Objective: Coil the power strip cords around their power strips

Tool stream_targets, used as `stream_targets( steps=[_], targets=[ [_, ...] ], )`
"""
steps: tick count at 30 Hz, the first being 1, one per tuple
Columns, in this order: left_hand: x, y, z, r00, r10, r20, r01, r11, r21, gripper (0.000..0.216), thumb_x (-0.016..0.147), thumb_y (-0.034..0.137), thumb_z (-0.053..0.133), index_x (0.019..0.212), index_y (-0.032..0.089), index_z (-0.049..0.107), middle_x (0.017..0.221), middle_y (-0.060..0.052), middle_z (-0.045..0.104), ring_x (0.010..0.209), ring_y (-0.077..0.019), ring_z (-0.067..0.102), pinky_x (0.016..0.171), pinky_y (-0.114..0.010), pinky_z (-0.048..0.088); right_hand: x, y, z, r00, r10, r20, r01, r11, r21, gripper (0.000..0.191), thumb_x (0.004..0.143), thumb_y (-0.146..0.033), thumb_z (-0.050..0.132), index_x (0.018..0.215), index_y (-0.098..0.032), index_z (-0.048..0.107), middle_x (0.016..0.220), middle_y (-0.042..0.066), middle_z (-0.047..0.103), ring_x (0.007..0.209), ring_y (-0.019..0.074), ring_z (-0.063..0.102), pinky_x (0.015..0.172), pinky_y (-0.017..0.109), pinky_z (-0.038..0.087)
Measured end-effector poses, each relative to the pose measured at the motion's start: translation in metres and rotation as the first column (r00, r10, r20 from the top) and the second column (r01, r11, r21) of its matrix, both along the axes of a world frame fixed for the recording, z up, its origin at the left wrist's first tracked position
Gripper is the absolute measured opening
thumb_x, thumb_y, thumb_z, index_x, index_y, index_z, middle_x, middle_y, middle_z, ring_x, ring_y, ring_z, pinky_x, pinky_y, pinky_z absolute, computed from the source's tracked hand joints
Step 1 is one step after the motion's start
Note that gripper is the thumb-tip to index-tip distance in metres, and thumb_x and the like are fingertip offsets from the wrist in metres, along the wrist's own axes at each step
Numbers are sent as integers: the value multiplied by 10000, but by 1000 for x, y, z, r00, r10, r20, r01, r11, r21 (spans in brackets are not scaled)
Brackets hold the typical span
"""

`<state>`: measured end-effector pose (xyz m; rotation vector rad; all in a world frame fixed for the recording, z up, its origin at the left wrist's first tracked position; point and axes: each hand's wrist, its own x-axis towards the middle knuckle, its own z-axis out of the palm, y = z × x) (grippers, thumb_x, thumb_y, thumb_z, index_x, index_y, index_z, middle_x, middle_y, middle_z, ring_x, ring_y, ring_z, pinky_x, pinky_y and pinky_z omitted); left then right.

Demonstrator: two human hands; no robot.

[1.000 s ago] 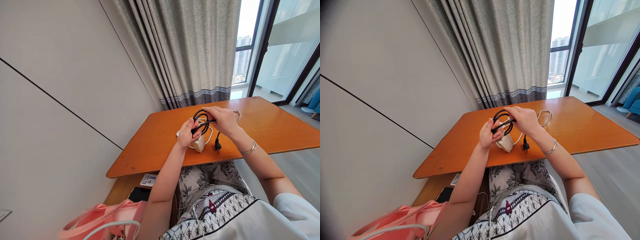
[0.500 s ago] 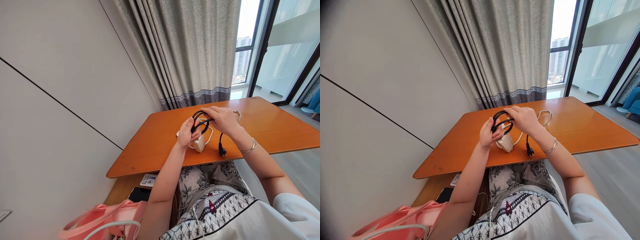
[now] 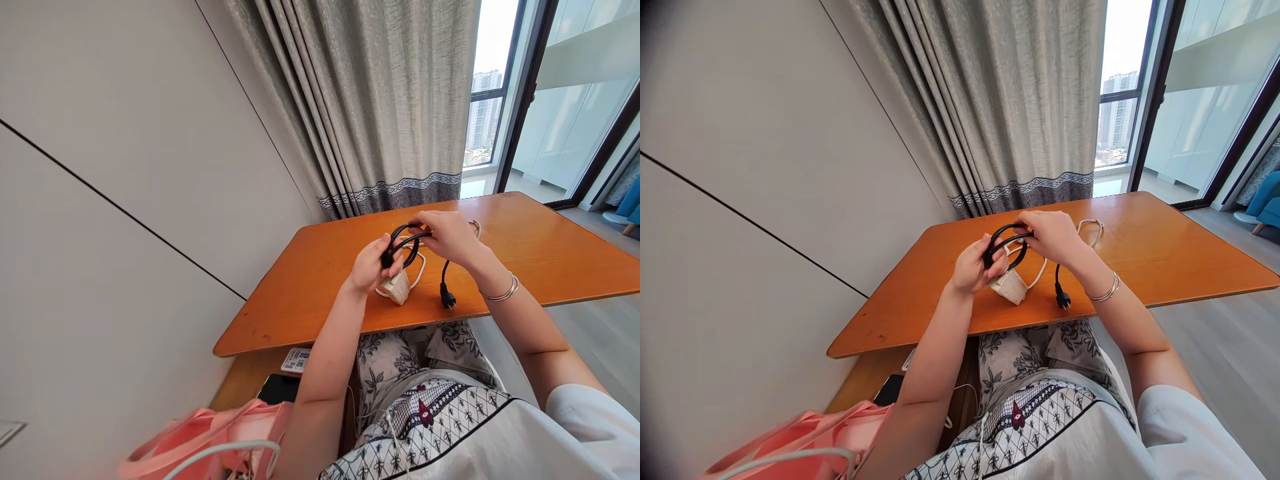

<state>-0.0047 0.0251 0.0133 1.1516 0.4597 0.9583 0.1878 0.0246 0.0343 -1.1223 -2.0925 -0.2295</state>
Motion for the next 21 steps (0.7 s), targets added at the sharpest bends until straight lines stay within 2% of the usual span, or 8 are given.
stream_targets(
  steps=[4,6,9,12,15,18,21],
  targets=[
    [-2,1,0,997,-63,-36,66,994,82,508,953,531,525,647,129,578,359,97,233,307,-47,211,389,-188,225,6,-1,6,990,111,-90,-119,988,-98,131,892,-302,650,898,-184,708,796,27,728,681,132,626,615,246,371],
    [-3,0,0,994,-98,-57,104,989,103,534,955,545,509,635,124,583,356,102,185,314,-47,177,389,-191,205,10,1,8,964,206,-170,-232,961,-152,243,864,-406,688,810,-169,690,737,20,702,642,118,599,598,243,377],
    [-1,-2,0,989,-131,-66,136,987,80,538,949,552,520,584,158,497,375,93,196,332,-48,182,396,-196,221,15,7,10,909,296,-293,-371,895,-247,433,796,-584,709,714,-164,647,624,-5,631,565,99,535,541,237,356],
    [3,-6,1,987,-149,-68,153,986,69,531,933,564,542,586,181,421,401,88,225,355,-47,187,404,-191,231,17,14,8,880,296,-371,-416,858,-302,506,731,-649,735,662,-161,617,551,-33,553,509,79,463,497,230,318],
    [6,-8,1,986,-146,-81,153,984,93,523,922,573,554,603,189,399,416,93,229,372,-47,177,414,-185,234,16,18,6,874,286,-394,-404,877,-260,519,691,-655,761,635,-158,622,560,-37,534,505,68,410,483,229,290],
    [6,-8,1,984,-158,-88,167,980,106,522,928,575,541,608,193,383,428,94,226,377,-46,165,412,-181,223,15,18,5,855,313,-413,-411,896,-171,485,683,-636,780,712,-162,686,652,-10,604,528,71,404,488,235,293],
    [5,-8,0,979,-185,-82,194,975,111,531,928,580,535,601,196,370,428,95,216,377,-46,152,409,-184,206,14,17,6,821,369,-435,-457,882,-113,450,678,-591,810,791,-165,721,738,13,645,549,74,408,493,236,304]
  ],
)
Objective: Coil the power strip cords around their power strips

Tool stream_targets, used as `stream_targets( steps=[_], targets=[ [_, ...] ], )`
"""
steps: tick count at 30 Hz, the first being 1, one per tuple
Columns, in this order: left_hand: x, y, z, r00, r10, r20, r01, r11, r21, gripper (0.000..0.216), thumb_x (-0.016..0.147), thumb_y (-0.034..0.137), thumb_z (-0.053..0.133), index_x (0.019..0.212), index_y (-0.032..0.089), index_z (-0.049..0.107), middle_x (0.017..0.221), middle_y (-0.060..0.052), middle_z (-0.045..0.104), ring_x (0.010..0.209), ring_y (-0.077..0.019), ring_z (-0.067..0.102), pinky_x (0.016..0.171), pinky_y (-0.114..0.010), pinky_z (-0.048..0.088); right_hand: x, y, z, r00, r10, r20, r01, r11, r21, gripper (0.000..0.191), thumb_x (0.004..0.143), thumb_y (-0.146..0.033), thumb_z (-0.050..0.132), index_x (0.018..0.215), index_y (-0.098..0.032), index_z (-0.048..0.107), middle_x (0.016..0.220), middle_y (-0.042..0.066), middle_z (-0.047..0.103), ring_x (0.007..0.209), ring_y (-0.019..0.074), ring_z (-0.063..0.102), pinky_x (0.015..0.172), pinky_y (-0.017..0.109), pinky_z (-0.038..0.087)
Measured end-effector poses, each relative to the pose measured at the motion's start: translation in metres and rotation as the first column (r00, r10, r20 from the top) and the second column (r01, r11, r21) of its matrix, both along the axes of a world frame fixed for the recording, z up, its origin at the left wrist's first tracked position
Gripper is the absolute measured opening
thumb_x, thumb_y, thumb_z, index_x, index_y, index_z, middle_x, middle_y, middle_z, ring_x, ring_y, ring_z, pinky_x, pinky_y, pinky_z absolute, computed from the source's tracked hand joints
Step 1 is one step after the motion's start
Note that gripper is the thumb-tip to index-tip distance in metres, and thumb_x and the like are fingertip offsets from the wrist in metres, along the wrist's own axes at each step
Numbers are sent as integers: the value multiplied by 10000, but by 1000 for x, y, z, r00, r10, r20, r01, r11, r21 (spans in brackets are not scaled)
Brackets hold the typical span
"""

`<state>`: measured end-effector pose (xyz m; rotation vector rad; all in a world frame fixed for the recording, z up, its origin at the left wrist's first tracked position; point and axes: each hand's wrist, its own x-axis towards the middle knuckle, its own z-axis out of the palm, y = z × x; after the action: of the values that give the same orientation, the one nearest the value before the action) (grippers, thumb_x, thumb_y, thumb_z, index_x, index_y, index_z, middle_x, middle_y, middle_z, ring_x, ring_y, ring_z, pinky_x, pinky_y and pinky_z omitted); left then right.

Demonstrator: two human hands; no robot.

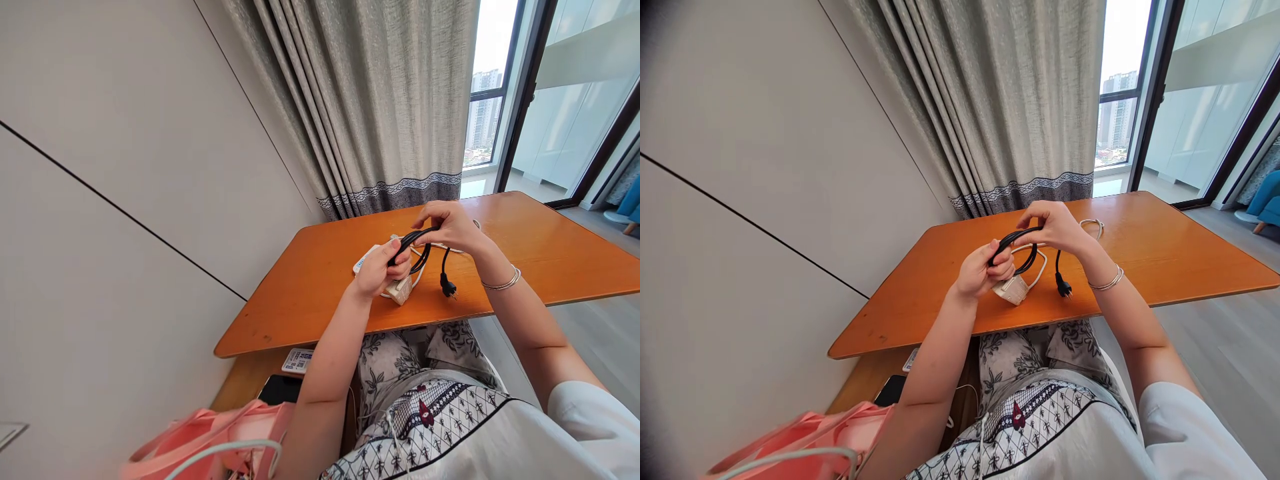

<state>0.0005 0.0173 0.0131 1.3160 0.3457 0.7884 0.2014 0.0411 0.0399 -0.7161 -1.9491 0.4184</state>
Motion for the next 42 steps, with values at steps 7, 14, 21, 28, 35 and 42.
stream_targets(
  steps=[7,14,21,28,35,42],
  targets=[
    [-1,2,-5,998,-62,33,63,997,-39,549,951,565,498,568,205,339,394,94,190,353,-57,147,403,-200,221,-4,16,-14,959,259,-117,-281,924,-259,453,669,-499,832,911,-135,716,764,4,635,577,80,475,510,224,359],
    [-2,3,-2,971,122,203,-107,991,-82,582,988,512,453,539,189,273,711,-80,716,384,-68,440,415,-221,324,-15,23,-66,952,185,-242,-268,885,-380,458,827,-541,654,1041,-136,654,844,37,656,637,109,523,566,241,441],
    [-5,0,3,928,255,272,-212,961,-177,547,985,443,492,556,166,296,1477,-77,559,863,-167,741,482,-205,446,-19,-8,-119,992,81,-96,-115,888,-446,434,892,-431,618,1235,-178,542,872,15,613,728,144,566,699,295,502],
    [1,5,-2,891,311,331,-302,950,-78,523,915,505,598,571,183,369,1443,-71,584,1284,-299,590,682,-241,602,-21,-51,-138,869,-218,444,325,928,-182,642,920,-232,547,1499,-114,296,1145,147,634,936,226,640,830,376,525],
    [4,5,-5,835,395,384,-429,903,3,518,889,540,621,575,187,406,1443,-76,585,1425,-314,444,895,-331,602,-22,-74,-129,384,-613,691,557,750,356,682,908,-12,376,1576,-85,256,958,157,665,847,261,641,740,386,466],
    [3,6,-9,848,384,365,-440,894,81,544,844,581,665,573,178,420,1490,-73,545,1306,-311,578,966,-362,554,-3,-76,-106,485,-620,617,244,774,585,495,917,-55,478,1408,-76,540,907,109,689,779,209,586,702,361,376]
  ],
)
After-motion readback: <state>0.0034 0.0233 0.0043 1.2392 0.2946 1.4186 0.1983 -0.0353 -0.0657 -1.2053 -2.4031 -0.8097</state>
